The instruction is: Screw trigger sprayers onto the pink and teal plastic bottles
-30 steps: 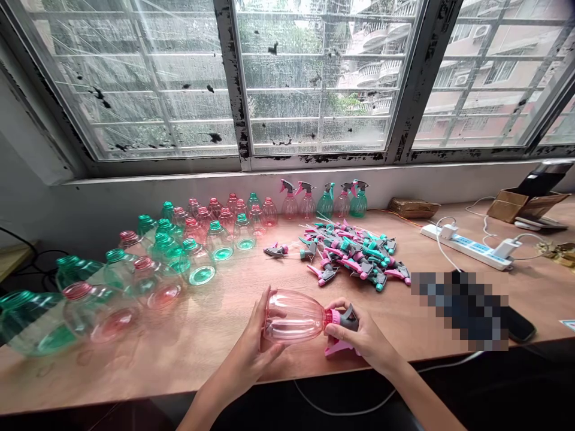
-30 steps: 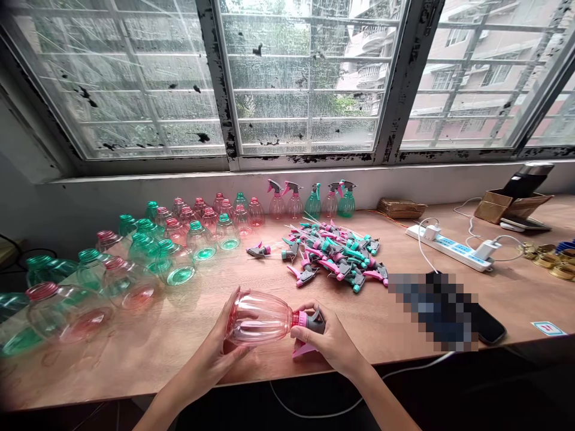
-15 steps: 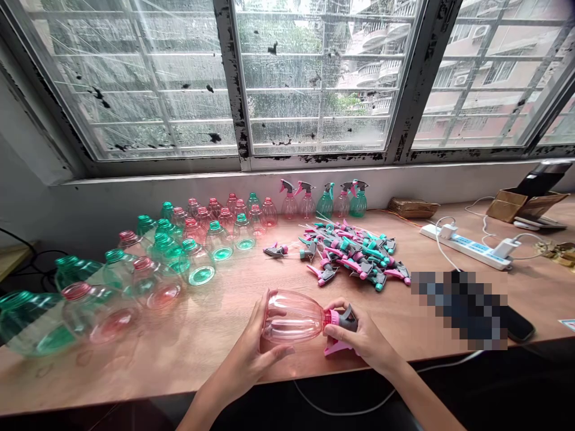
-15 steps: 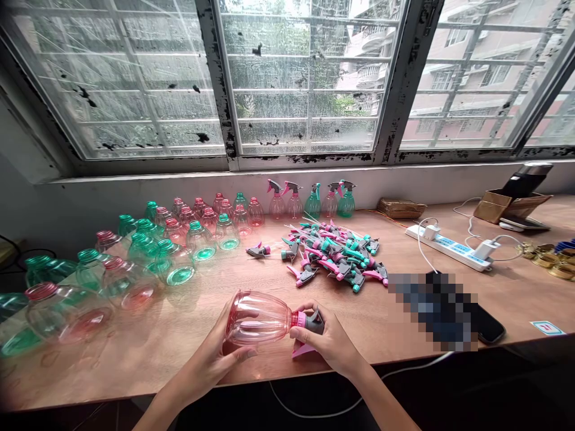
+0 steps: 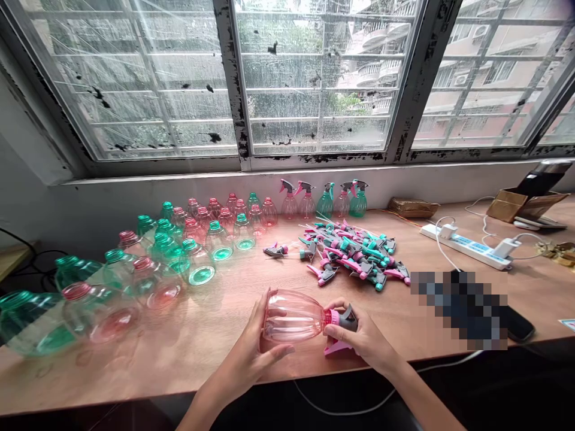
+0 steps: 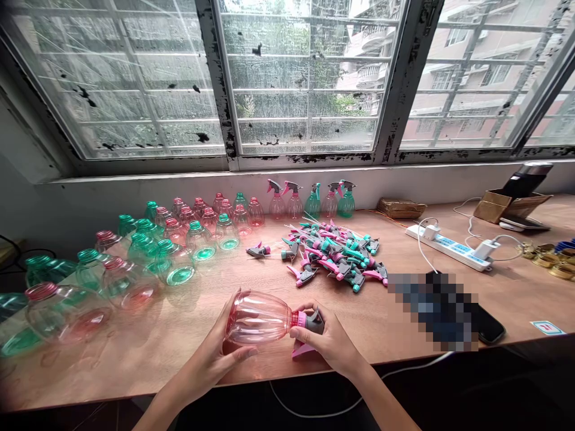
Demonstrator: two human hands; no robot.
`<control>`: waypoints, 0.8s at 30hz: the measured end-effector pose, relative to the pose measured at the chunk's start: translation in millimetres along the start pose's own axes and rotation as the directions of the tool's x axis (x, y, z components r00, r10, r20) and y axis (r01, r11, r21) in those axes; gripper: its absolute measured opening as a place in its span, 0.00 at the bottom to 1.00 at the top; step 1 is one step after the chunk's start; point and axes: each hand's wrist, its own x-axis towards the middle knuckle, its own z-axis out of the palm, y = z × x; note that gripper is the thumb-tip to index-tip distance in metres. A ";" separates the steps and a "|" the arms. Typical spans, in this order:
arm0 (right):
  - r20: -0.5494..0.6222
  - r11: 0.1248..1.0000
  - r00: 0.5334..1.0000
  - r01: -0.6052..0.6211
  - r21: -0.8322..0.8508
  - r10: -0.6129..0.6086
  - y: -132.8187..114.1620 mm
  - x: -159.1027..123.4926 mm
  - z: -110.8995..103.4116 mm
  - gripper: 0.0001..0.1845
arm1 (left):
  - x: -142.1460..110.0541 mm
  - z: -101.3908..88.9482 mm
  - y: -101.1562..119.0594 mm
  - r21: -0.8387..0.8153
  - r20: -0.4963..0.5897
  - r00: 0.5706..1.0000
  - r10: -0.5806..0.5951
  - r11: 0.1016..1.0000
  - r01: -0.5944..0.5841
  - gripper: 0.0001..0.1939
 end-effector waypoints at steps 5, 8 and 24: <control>-0.005 1.000 1.000 -0.001 -0.001 0.001 -2.2 -0.5 1.2 0.22 | -0.3 0.2 -8.5 -0.008 0.004 0.999 0.034 0.999 -0.034 0.48; -0.005 1.000 1.000 -0.001 0.006 0.001 -1.2 0.0 1.2 0.23 | -0.1 0.4 -10.2 -0.018 0.015 0.999 0.032 0.999 -0.032 0.48; -0.002 1.000 1.000 -0.002 -0.006 0.002 1.5 0.9 0.2 0.23 | -0.7 1.1 -5.4 0.020 -0.010 0.998 0.070 0.997 -0.069 0.48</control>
